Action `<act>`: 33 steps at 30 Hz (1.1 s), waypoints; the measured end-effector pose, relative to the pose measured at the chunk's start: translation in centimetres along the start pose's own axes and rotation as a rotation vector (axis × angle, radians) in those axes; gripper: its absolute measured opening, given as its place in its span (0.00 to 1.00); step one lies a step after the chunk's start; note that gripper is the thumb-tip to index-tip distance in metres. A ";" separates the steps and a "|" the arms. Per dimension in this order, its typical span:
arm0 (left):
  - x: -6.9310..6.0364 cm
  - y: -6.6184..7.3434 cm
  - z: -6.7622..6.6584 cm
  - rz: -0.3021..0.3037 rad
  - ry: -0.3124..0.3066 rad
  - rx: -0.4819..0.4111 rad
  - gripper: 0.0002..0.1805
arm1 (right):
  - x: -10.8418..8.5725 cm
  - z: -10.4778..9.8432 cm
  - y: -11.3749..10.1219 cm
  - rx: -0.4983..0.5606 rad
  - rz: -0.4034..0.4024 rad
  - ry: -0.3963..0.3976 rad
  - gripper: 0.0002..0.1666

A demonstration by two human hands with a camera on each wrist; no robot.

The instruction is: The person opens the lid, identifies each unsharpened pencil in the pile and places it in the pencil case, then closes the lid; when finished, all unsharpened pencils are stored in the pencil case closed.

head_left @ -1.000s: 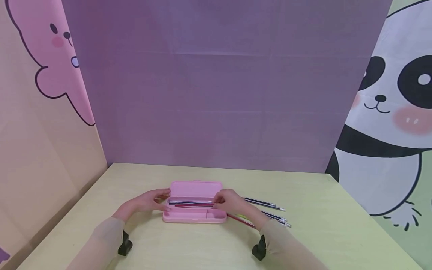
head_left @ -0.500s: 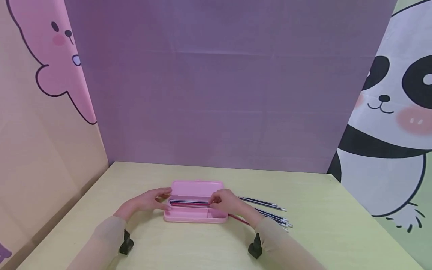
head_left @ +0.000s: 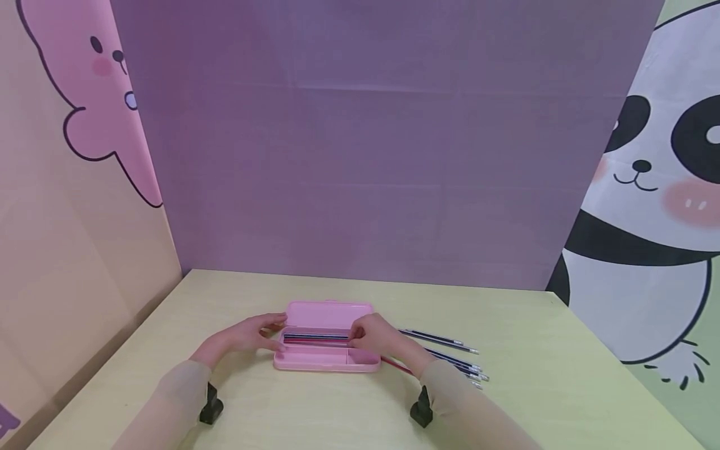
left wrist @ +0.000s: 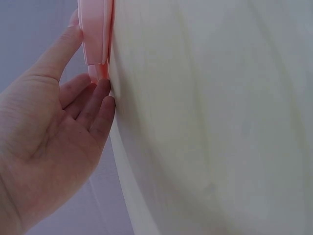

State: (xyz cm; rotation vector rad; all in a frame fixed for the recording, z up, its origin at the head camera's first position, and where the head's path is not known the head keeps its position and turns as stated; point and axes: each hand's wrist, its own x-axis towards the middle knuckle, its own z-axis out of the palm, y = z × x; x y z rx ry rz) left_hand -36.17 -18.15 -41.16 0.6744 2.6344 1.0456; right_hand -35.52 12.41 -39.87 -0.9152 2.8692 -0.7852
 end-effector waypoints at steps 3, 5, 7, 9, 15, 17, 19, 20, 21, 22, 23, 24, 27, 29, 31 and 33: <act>0.0 0.0 0.0 -0.007 0.002 0.000 0.44 | 0.1 0.1 0.0 -0.031 0.015 -0.003 0.03; 0.0 0.1 0.0 -0.008 0.001 0.000 0.44 | 0.2 0.1 -0.1 -0.050 0.008 0.001 0.04; -0.1 0.2 0.0 -0.008 0.003 -0.002 0.44 | 0.3 0.1 -0.1 -0.074 -0.005 0.008 0.04; -0.1 0.2 -0.1 -0.005 0.002 0.000 0.44 | 0.4 0.1 -0.1 -0.090 -0.019 0.012 0.04; -0.2 0.2 -0.1 -0.003 -0.001 0.004 0.44 | 0.6 0.2 -0.2 -0.094 -0.018 0.008 0.05; -0.2 0.2 -0.1 -0.005 -0.002 0.003 0.44 | 0.5 0.3 -0.3 -0.091 -0.024 0.012 0.05; -0.2 0.1 0.0 -0.006 -0.003 0.004 0.44 | 0.5 0.3 -0.3 -0.088 -0.025 0.014 0.06; -0.2 0.1 0.0 -0.008 -0.002 0.004 0.44 | 0.5 0.3 -0.3 -0.086 -0.023 0.013 0.06; -0.1 0.1 0.0 -0.009 -0.002 0.003 0.44 | 0.5 0.3 -0.3 -0.082 -0.016 0.010 0.06; -0.1 0.1 0.0 -0.010 -0.002 0.004 0.44 | 0.5 0.2 -0.3 -0.079 -0.003 0.006 0.06; -0.1 0.1 0.0 -0.011 -0.002 0.005 0.44 | 0.5 0.2 -0.4 -0.073 0.007 0.004 0.05; -0.1 0.1 0.0 -0.011 -0.001 0.004 0.44 | 0.5 0.1 -0.3 -0.068 0.007 0.006 0.05; -0.1 0.1 0.0 -0.011 -0.003 0.004 0.44 | 0.4 -0.1 -0.3 -0.045 0.025 0.010 0.04; -0.1 0.0 0.0 -0.008 -0.002 0.004 0.44 | 0.4 -0.2 -0.3 -0.035 0.022 0.018 0.03; -0.1 0.0 0.0 -0.002 -0.003 0.009 0.44 | 0.3 -0.4 -0.2 -0.034 0.026 0.023 0.02; -0.1 0.0 0.0 0.006 -0.003 0.013 0.44 | 0.2 -0.6 -0.1 -0.035 0.023 0.029 0.03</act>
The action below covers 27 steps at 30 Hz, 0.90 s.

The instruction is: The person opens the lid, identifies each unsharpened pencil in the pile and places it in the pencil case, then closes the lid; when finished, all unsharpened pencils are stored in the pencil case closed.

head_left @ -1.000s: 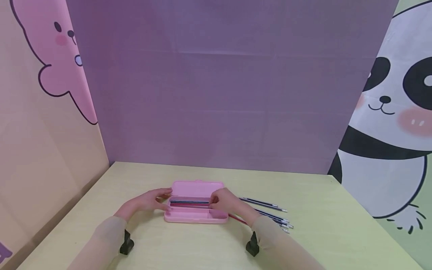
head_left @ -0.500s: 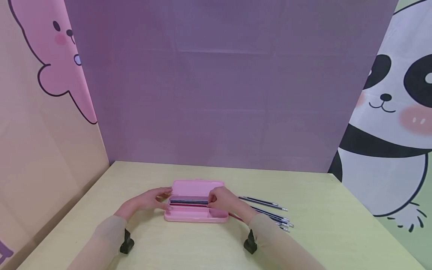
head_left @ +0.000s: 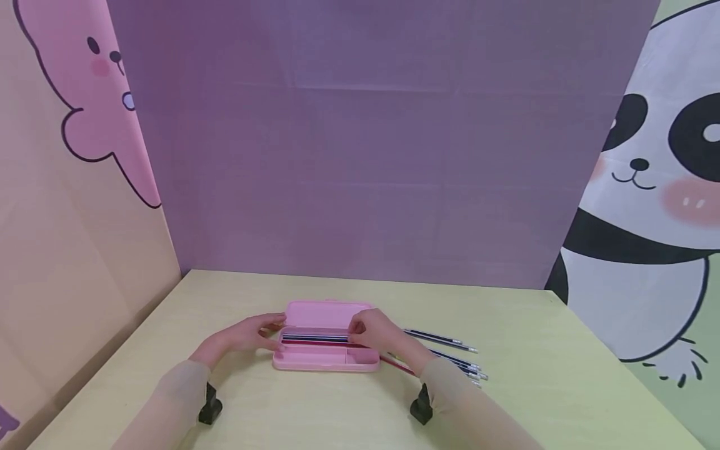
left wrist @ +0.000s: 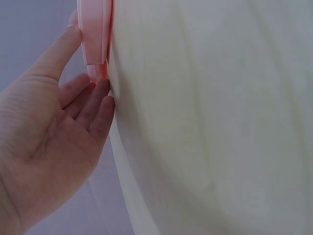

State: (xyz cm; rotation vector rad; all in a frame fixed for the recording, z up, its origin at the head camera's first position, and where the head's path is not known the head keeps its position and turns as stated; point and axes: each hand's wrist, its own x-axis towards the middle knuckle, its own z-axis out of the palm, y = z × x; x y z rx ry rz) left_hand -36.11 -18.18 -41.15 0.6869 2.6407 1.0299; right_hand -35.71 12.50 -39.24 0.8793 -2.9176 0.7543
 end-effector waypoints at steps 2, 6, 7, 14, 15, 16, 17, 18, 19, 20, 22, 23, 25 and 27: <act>0.0 0.0 0.0 0.002 0.000 0.000 0.44 | -0.2 -0.2 0.1 0.004 -0.008 0.008 0.03; 0.0 0.0 0.1 -0.014 -0.002 -0.002 0.44 | -0.6 -0.6 0.4 0.049 -0.033 0.027 0.04; 0.0 0.1 0.1 -0.018 -0.002 -0.005 0.44 | -0.8 -0.7 0.5 0.060 -0.038 0.031 0.05; 0.0 0.3 0.0 -0.006 0.001 0.001 0.44 | -2.2 -2.0 0.7 0.109 -0.051 0.055 0.09; 0.0 0.3 0.0 -0.007 0.003 0.000 0.44 | -2.4 -2.1 0.9 0.108 -0.061 0.062 0.09; 0.0 0.3 0.0 -0.009 0.004 0.000 0.44 | -2.5 -2.2 1.0 0.106 -0.073 0.069 0.09; 0.0 0.3 0.0 -0.008 0.004 -0.002 0.44 | -2.7 -2.3 1.1 0.099 -0.083 0.075 0.09; 0.0 0.3 0.1 -0.006 0.004 -0.005 0.44 | -2.8 -2.4 1.1 0.091 -0.092 0.081 0.08; 0.1 0.2 0.1 -0.003 0.004 -0.007 0.44 | -3.0 -2.5 1.2 0.088 -0.101 0.087 0.08; 0.1 0.2 0.1 0.000 0.005 -0.008 0.45 | -3.2 -2.6 1.2 0.081 -0.105 0.093 0.07; 0.1 0.1 0.1 0.004 0.003 -0.010 0.45 | -3.5 -2.8 1.4 0.067 -0.110 0.101 0.07; 0.0 0.0 0.2 0.006 0.003 -0.010 0.45 | -3.7 -3.0 1.5 0.056 -0.109 0.104 0.07; 0.0 0.0 0.2 0.008 0.003 -0.009 0.46 | -4.1 -3.3 1.6 0.046 -0.107 0.108 0.08; 0.0 -0.1 0.3 0.011 0.001 -0.013 0.46 | -4.5 -3.6 1.7 0.038 -0.107 0.114 0.09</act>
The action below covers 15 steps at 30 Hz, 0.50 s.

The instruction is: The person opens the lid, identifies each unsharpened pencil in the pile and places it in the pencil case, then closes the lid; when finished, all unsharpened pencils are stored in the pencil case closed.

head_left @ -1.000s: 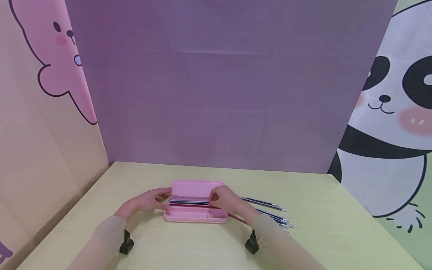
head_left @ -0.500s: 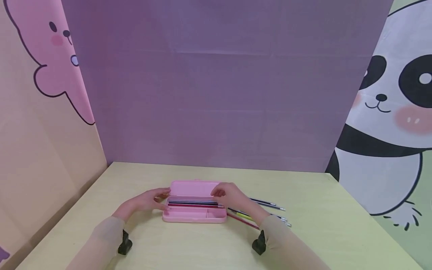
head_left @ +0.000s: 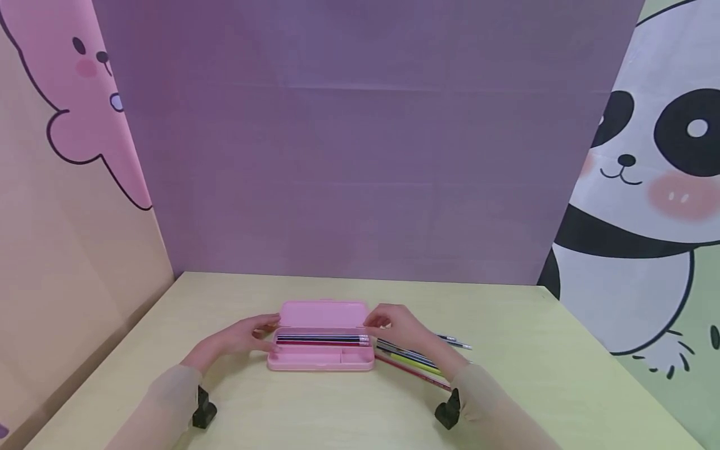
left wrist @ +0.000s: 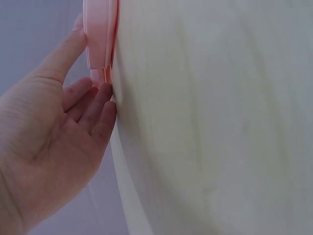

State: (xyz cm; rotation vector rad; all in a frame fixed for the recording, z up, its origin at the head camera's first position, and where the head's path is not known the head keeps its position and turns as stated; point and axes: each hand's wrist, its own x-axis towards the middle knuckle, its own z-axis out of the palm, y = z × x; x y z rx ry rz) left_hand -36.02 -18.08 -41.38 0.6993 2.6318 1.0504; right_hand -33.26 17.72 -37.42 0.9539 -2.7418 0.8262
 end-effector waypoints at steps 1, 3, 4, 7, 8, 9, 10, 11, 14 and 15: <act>0.0 0.0 0.0 0.000 0.001 -0.002 0.46 | -0.2 -0.2 0.0 -0.001 -0.004 0.003 0.09; 0.0 0.1 0.1 0.004 0.001 -0.009 0.46 | -0.7 -0.6 0.2 -0.002 -0.008 0.011 0.09; 0.0 0.1 0.1 0.006 -0.001 -0.011 0.46 | -0.9 -0.8 0.3 -0.001 -0.006 0.013 0.09; -0.1 0.0 0.1 0.005 0.001 -0.020 0.46 | -1.5 -1.2 0.8 0.008 0.000 0.015 0.10; -0.1 0.0 0.1 0.005 0.001 -0.022 0.45 | -1.6 -1.3 1.0 0.010 0.004 0.012 0.10; -0.2 0.0 0.1 0.008 0.001 -0.019 0.45 | -1.8 -1.4 1.1 0.017 0.012 0.008 0.11; -0.2 0.0 0.1 0.005 0.002 -0.022 0.45 | -2.0 -1.5 1.2 0.022 0.020 0.005 0.11; -0.3 0.0 0.1 0.006 0.002 -0.025 0.45 | -2.2 -1.6 1.3 0.027 0.024 0.003 0.12; -0.3 0.0 0.1 0.007 0.001 -0.035 0.46 | -2.9 -2.0 1.8 0.033 0.039 -0.003 0.12; -0.3 0.0 0.1 0.011 -0.001 -0.036 0.46 | -3.2 -2.2 1.9 0.031 0.047 -0.005 0.12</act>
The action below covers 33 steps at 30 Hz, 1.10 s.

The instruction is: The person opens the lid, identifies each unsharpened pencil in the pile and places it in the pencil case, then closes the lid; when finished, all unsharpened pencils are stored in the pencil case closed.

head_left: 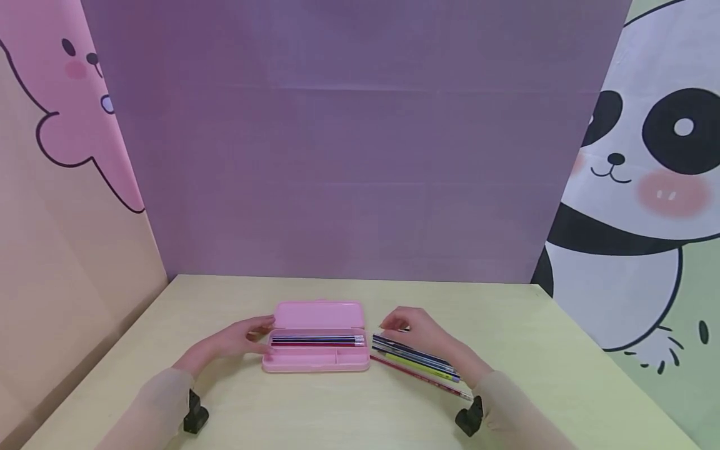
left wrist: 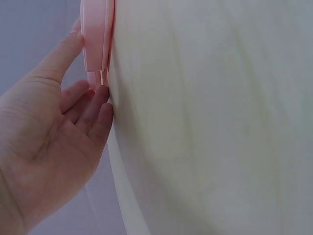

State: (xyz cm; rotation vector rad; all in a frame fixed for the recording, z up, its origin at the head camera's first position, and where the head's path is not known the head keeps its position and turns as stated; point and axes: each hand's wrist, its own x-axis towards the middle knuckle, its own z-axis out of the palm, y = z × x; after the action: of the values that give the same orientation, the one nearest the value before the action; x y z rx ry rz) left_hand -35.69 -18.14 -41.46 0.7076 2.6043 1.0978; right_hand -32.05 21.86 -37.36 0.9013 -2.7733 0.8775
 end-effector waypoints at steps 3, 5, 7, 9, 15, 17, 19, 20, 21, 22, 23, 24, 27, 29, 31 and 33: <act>-0.1 -0.1 0.0 0.000 0.000 -0.004 0.46 | -0.7 -0.2 0.5 -0.008 0.011 -0.011 0.13; -0.2 -0.2 0.0 0.001 -0.002 0.001 0.46 | -1.1 -0.5 0.9 -0.016 0.017 -0.019 0.13; -0.1 -0.2 -0.1 -0.002 -0.003 0.001 0.46 | -1.7 -0.7 1.4 -0.023 0.023 -0.022 0.13; -0.1 -0.2 -0.1 -0.004 -0.008 0.001 0.46 | -2.2 -1.0 1.8 -0.027 0.024 -0.024 0.14; 0.2 -0.4 -0.2 0.004 -0.019 0.014 0.46 | -3.7 -1.9 3.0 -0.020 0.022 -0.031 0.13; 0.1 -0.4 -0.3 0.005 -0.018 0.026 0.46 | -4.1 -2.1 3.3 -0.025 0.025 -0.035 0.13; 0.0 -0.4 -0.3 0.005 -0.017 0.031 0.47 | -4.4 -2.2 3.6 -0.040 0.033 -0.036 0.12; 0.0 -0.3 -0.3 0.010 -0.016 0.034 0.46 | -4.6 -2.3 3.7 -0.049 0.039 -0.036 0.11; 0.0 -0.3 -0.3 0.013 -0.017 0.034 0.46 | -4.7 -2.3 3.8 -0.061 0.043 -0.036 0.11; -0.1 -0.2 -0.3 0.016 -0.019 0.035 0.46 | -4.9 -2.4 3.9 -0.070 0.046 -0.041 0.10; -0.1 -0.2 -0.2 0.015 -0.020 0.032 0.46 | -5.1 -2.5 4.0 -0.077 0.048 -0.047 0.09; -0.1 -0.1 -0.2 0.011 -0.019 0.031 0.46 | -5.3 -2.5 4.1 -0.085 0.050 -0.055 0.09; 0.0 0.1 -0.2 -0.004 -0.017 0.029 0.46 | -5.8 -2.6 4.1 -0.084 0.058 -0.077 0.07; 0.0 0.2 -0.2 -0.017 -0.015 0.028 0.46 | -5.9 -2.6 4.2 -0.091 0.064 -0.082 0.06; 0.0 0.3 -0.3 -0.017 -0.014 0.027 0.45 | -6.0 -2.6 4.3 -0.098 0.068 -0.078 0.06; -0.1 0.2 -0.3 -0.011 -0.016 0.029 0.45 | -6.0 -2.5 4.4 -0.113 0.071 -0.072 0.05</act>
State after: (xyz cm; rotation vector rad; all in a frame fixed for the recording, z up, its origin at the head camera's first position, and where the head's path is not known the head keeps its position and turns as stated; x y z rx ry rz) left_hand -35.65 -18.23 -41.10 0.7044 2.6131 1.0487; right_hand -29.83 29.26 -39.03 0.8369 -2.8992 0.7031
